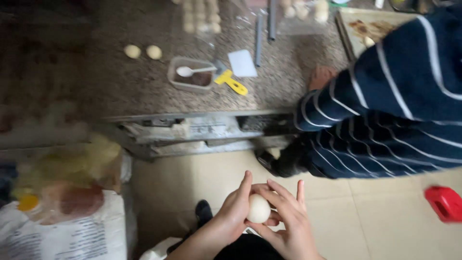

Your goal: Filling dough balls with chocolate paste and sealing them to form buns on a bakery counter.

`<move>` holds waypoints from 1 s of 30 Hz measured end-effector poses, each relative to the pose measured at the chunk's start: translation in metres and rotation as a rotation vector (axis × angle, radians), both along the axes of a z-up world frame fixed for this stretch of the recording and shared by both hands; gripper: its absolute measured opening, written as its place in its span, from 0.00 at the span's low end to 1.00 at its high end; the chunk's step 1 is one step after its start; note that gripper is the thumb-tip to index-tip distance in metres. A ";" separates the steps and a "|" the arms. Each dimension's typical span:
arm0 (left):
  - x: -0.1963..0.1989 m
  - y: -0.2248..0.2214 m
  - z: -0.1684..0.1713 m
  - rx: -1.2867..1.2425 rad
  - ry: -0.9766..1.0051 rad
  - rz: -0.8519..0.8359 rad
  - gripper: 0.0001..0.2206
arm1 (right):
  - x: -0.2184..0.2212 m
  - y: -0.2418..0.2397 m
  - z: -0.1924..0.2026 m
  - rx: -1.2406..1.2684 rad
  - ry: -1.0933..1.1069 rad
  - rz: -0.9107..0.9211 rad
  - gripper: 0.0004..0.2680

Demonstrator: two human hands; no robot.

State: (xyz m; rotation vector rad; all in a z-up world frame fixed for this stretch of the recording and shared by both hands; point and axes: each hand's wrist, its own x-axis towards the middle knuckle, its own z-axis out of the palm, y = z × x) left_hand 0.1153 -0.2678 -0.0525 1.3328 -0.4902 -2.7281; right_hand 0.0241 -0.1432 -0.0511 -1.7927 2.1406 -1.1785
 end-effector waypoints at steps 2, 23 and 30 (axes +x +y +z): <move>0.015 -0.021 0.005 -0.032 0.016 0.038 0.31 | 0.008 -0.023 -0.006 -0.016 -0.017 0.022 0.23; 0.171 -0.167 -0.087 -0.524 -0.336 0.428 0.24 | 0.049 -0.255 -0.059 0.283 -0.143 0.534 0.39; 0.145 -0.253 -0.107 -0.561 -0.477 0.673 0.31 | -0.023 -0.329 -0.153 0.313 -0.044 0.444 0.32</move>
